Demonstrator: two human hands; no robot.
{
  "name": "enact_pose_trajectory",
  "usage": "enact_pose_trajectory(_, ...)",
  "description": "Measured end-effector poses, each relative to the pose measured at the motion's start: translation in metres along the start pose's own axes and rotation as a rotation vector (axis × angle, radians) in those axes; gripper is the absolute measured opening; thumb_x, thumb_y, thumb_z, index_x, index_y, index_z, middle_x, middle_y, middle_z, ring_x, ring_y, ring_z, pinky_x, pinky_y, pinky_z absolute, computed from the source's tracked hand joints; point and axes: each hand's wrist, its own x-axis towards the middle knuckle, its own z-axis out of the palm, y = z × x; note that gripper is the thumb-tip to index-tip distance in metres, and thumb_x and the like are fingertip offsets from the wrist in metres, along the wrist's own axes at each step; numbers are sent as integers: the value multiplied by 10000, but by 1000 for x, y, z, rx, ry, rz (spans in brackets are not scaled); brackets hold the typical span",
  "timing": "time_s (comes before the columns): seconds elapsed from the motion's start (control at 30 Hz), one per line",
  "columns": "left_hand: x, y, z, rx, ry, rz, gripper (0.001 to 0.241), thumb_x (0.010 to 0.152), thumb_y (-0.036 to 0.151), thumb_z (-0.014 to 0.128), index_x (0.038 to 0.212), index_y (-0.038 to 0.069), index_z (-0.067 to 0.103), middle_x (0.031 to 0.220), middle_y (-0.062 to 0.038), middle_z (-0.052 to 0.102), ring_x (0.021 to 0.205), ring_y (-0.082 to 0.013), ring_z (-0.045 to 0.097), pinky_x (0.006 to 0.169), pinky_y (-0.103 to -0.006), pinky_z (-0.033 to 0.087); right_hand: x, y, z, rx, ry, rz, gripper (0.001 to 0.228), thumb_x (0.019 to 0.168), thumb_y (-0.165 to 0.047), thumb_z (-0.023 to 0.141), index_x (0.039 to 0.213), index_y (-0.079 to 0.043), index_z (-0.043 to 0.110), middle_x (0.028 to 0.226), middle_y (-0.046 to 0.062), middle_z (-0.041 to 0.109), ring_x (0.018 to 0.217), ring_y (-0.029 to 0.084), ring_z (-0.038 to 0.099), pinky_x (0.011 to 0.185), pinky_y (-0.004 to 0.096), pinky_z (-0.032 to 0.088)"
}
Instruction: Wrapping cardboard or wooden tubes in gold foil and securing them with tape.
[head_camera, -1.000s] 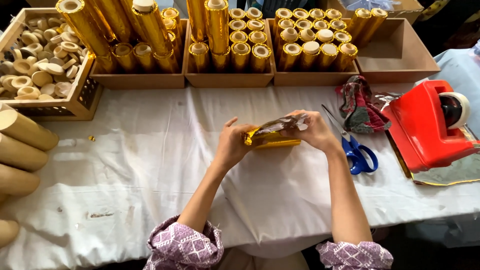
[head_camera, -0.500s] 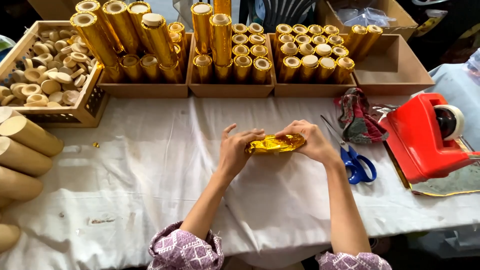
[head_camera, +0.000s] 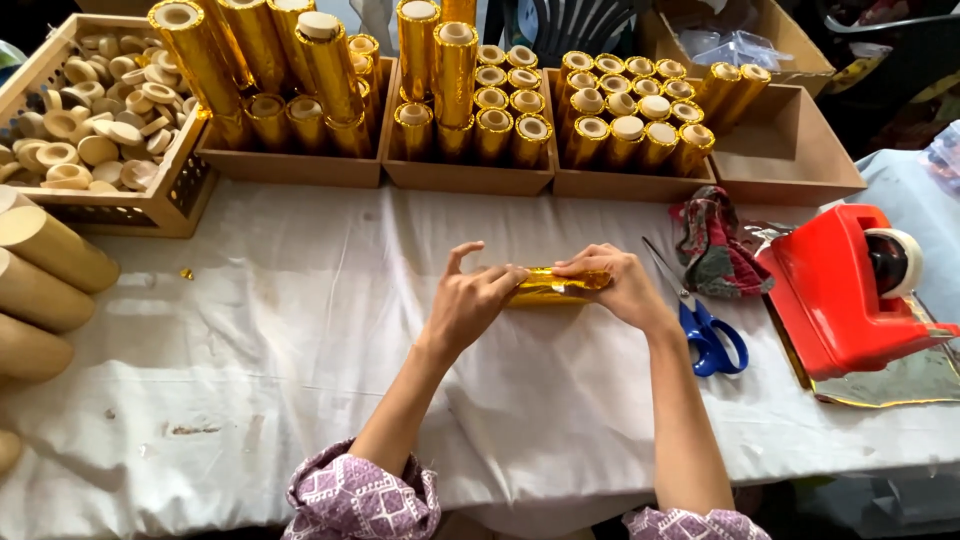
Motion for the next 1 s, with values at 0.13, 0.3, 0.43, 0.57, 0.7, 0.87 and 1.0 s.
enact_pose_trajectory(0.13, -5, -2, 2, 19, -3, 91, 60, 996, 213, 699, 1038, 176, 720, 980, 44, 781, 860, -103, 748, 1147, -419, 396, 0, 2, 0, 2, -10, 9, 397, 731, -11, 831, 1105, -143, 807, 1051, 34, 769, 1024, 185, 703, 938, 313, 554)
enact_pose_trajectory(0.3, 20, 23, -36, 63, 231, 172, 466, 937, 445, 742, 1288, 145, 677, 1160, 1, 761, 1020, -116, 732, 1136, -452, 285, 2, 8, 2, -47, 1, 23, 399, 737, -2, 800, 1108, -148, 812, 1065, 39, 771, 1031, 193, 694, 940, 317, 546)
enact_pose_trajectory(0.43, 6, 16, -5, 151, 44, 108, 655, 784, 453, 778, 1327, 109, 652, 1214, -28, 755, 1099, -141, 722, 1211, -501, 208, 2, 9, 3, -85, -4, 10, 378, 741, -14, 808, 1097, -145, 815, 1057, 40, 774, 1016, 196, 691, 938, 320, 540)
enact_pose_trajectory(0.57, -2, 9, 11, 190, -130, 54, 309, 920, 292, 764, 1184, 144, 702, 1188, 17, 769, 1055, -87, 724, 1279, -520, 199, 0, 11, 4, -48, 1, -21, 397, 730, 9, 793, 1104, -124, 804, 1081, 41, 777, 1043, 199, 692, 961, 323, 539)
enact_pose_trajectory(0.7, -6, 3, 19, 186, -46, 58, 272, 913, 219, 737, 1179, 166, 731, 1187, 16, 768, 1084, -71, 720, 1275, -502, 204, 1, 3, 5, -6, 14, 18, 413, 718, 19, 799, 1107, -117, 795, 1098, 43, 769, 1060, 200, 693, 966, 321, 546)
enact_pose_trajectory(0.87, -3, 0, 18, 141, -50, 32, 371, 895, 323, 728, 1219, 144, 729, 1197, -1, 754, 1137, -95, 699, 1248, -529, 180, 1, -31, 2, -170, 47, -7, 459, 686, -6, 791, 1131, -119, 786, 1214, 44, 730, 1135, 240, 660, 948, 354, 538)
enact_pose_trajectory(1.0, -3, -6, 28, 134, -56, -16, 392, 906, 334, 719, 1257, 159, 722, 1229, 17, 747, 1150, -105, 685, 1249, -524, 171, 2, -43, 2, -314, 97, -103, 458, 638, -59, 831, 1091, -113, 793, 1234, 72, 713, 1138, 280, 635, 986, 402, 496)
